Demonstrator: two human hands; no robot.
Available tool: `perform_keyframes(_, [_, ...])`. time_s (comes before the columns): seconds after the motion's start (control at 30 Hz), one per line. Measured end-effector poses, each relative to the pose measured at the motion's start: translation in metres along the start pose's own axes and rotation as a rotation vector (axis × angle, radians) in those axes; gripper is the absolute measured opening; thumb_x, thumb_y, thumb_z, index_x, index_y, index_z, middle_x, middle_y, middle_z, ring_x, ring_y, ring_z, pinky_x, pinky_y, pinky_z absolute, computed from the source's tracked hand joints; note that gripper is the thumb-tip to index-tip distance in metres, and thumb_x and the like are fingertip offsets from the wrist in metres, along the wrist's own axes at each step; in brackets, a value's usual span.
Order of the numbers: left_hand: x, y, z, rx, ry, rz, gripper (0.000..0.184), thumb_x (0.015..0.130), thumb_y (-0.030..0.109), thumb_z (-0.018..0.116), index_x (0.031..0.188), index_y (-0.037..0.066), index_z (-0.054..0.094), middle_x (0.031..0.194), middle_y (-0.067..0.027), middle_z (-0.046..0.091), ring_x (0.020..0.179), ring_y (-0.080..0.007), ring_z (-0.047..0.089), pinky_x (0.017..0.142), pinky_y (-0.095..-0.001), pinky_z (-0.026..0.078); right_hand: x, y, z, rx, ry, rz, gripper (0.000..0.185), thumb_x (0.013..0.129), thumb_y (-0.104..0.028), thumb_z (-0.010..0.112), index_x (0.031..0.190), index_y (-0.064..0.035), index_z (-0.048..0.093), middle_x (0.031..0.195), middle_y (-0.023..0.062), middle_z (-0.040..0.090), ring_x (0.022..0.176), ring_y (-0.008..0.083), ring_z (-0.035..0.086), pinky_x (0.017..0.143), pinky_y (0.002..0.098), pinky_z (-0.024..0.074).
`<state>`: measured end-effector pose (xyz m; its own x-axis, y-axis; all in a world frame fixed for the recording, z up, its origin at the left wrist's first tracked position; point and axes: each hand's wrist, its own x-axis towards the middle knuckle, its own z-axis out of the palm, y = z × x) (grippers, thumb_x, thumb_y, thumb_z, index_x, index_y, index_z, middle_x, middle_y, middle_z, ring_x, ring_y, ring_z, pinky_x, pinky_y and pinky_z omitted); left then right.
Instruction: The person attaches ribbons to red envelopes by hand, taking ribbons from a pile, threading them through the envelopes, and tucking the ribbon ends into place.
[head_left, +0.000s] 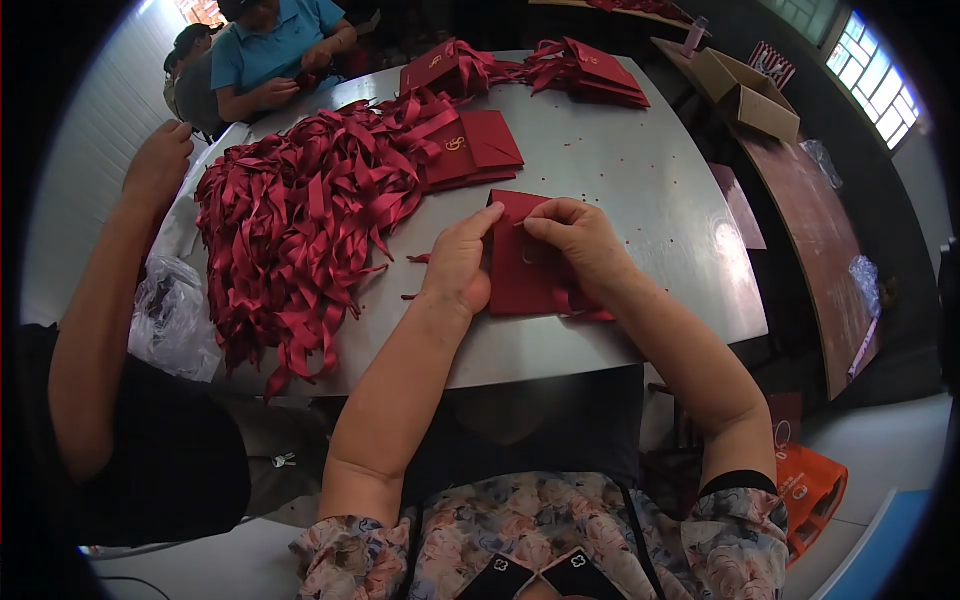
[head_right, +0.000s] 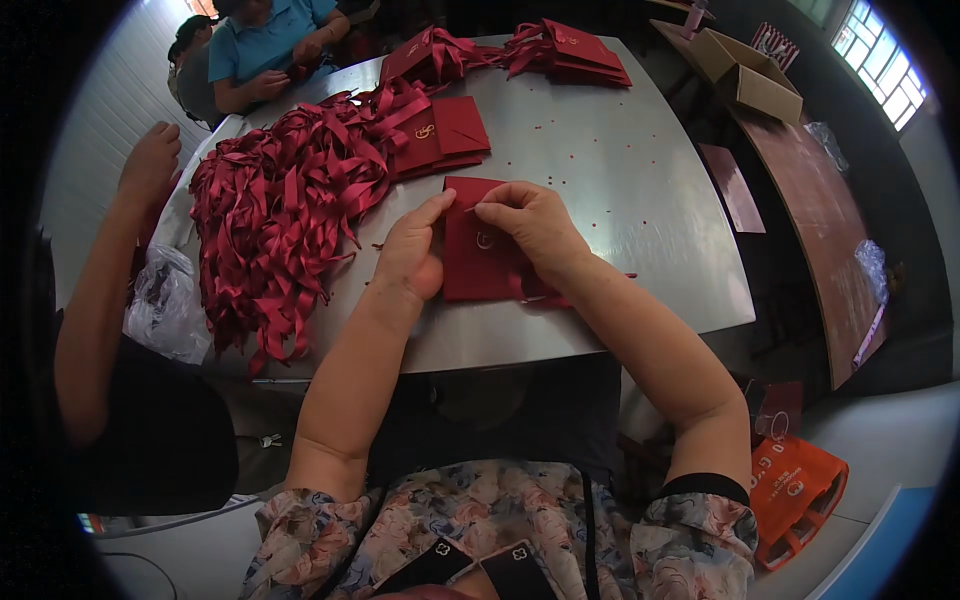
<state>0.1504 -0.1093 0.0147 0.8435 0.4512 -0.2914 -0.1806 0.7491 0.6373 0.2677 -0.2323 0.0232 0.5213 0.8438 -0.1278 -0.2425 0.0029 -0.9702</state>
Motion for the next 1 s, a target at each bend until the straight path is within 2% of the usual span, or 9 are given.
perform_keyframes(0.1, [0.003,-0.002,-0.006,-0.109,-0.010,0.004,0.015,0.088,0.008,0.063,0.100,-0.001,0.064,0.097,-0.0105,0.068,0.086,-0.0208,0.066,0.081,-0.0342,0.054,-0.002,-0.005,0.005,0.011,0.028,-0.013,0.012,0.088,-0.012,0.071,0.093,-0.0013,0.066,0.084,0.0015,0.066,0.073,0.0080,0.061,0.069,0.0228,0.0506])
perform_keyframes(0.4, [-0.004,-0.002,-0.005,0.092,0.053,0.202,0.012,0.086,0.002,0.065,0.097,-0.002,0.065,0.089,-0.0082,0.068,0.077,-0.0164,0.065,0.072,-0.0281,0.054,0.004,-0.002,0.016,-0.492,0.172,-0.328,0.013,0.086,-0.011,0.071,0.090,0.0002,0.066,0.077,0.0004,0.063,0.070,0.0043,0.054,0.062,0.0239,0.0461])
perform_keyframes(0.5, [-0.007,-0.002,-0.004,0.212,0.093,0.243,0.009,0.086,0.003,0.066,0.093,-0.002,0.066,0.083,-0.0050,0.067,0.072,-0.0129,0.064,0.065,-0.0249,0.052,0.004,0.000,0.023,-0.732,0.278,-0.453,0.011,0.083,-0.009,0.071,0.086,-0.0013,0.065,0.075,0.0047,0.064,0.065,0.0093,0.057,0.061,0.0272,0.0466])
perform_keyframes(0.57, [-0.009,-0.001,-0.001,0.470,0.163,0.337,0.008,0.089,0.005,0.064,0.095,0.001,0.066,0.081,-0.0033,0.067,0.068,-0.0112,0.064,0.060,-0.0230,0.052,0.001,0.002,0.029,-0.951,0.382,-0.751,0.009,0.081,-0.008,0.070,0.082,-0.0032,0.063,0.076,0.0100,0.063,0.064,0.0203,0.062,0.059,0.0320,0.0482])
perform_keyframes(0.6, [-0.007,-0.003,-0.003,0.469,0.163,0.338,0.008,0.089,0.005,0.064,0.095,0.001,0.066,0.081,-0.0033,0.067,0.068,-0.0112,0.064,0.060,-0.0230,0.052,-0.001,0.004,0.033,-0.952,0.382,-0.752,0.009,0.081,-0.008,0.070,0.082,-0.0032,0.063,0.076,0.0100,0.063,0.064,0.0203,0.062,0.059,0.0320,0.0482])
perform_keyframes(0.67, [-0.002,-0.008,-0.010,0.700,0.203,0.532,0.006,0.089,0.005,0.064,0.093,0.002,0.067,0.077,-0.0011,0.065,0.065,-0.0078,0.061,0.057,-0.0210,0.048,-0.003,0.005,0.037,-1.150,0.430,-0.926,0.011,0.080,-0.008,0.070,0.079,-0.0045,0.060,0.076,0.0122,0.062,0.066,0.0295,0.062,0.057,0.0363,0.0485])
perform_keyframes(0.77, [-0.011,-0.001,-0.006,0.370,0.133,0.317,0.005,0.089,0.005,0.064,0.093,0.002,0.065,0.076,0.0001,0.064,0.060,-0.0061,0.057,0.052,-0.0202,0.045,-0.001,0.011,0.038,-1.140,0.459,-0.928,0.012,0.081,-0.009,0.069,0.079,-0.0050,0.059,0.075,0.0115,0.061,0.066,0.0310,0.062,0.056,0.0381,0.0481])
perform_keyframes(0.87, [-0.013,0.000,-0.001,0.225,0.104,0.265,0.005,0.089,0.005,0.064,0.093,0.003,0.064,0.076,0.0005,0.063,0.057,-0.0055,0.055,0.048,-0.0195,0.042,0.004,0.017,0.035,-1.042,0.484,-0.892,0.011,0.083,-0.013,0.067,0.080,-0.0077,0.058,0.078,0.0107,0.060,0.067,0.0314,0.062,0.055,0.0396,0.0492])
perform_keyframes(1.0, [-0.011,0.002,-0.007,0.205,0.034,0.222,0.004,0.087,0.002,0.065,0.090,0.002,0.062,0.081,-0.0041,0.065,0.063,-0.0105,0.061,0.057,-0.0224,0.049,0.006,0.017,0.035,-0.951,0.481,-0.868,0.011,0.084,-0.012,0.067,0.080,-0.0077,0.058,0.078,0.0106,0.060,0.067,0.0312,0.062,0.055,0.0393,0.0492])
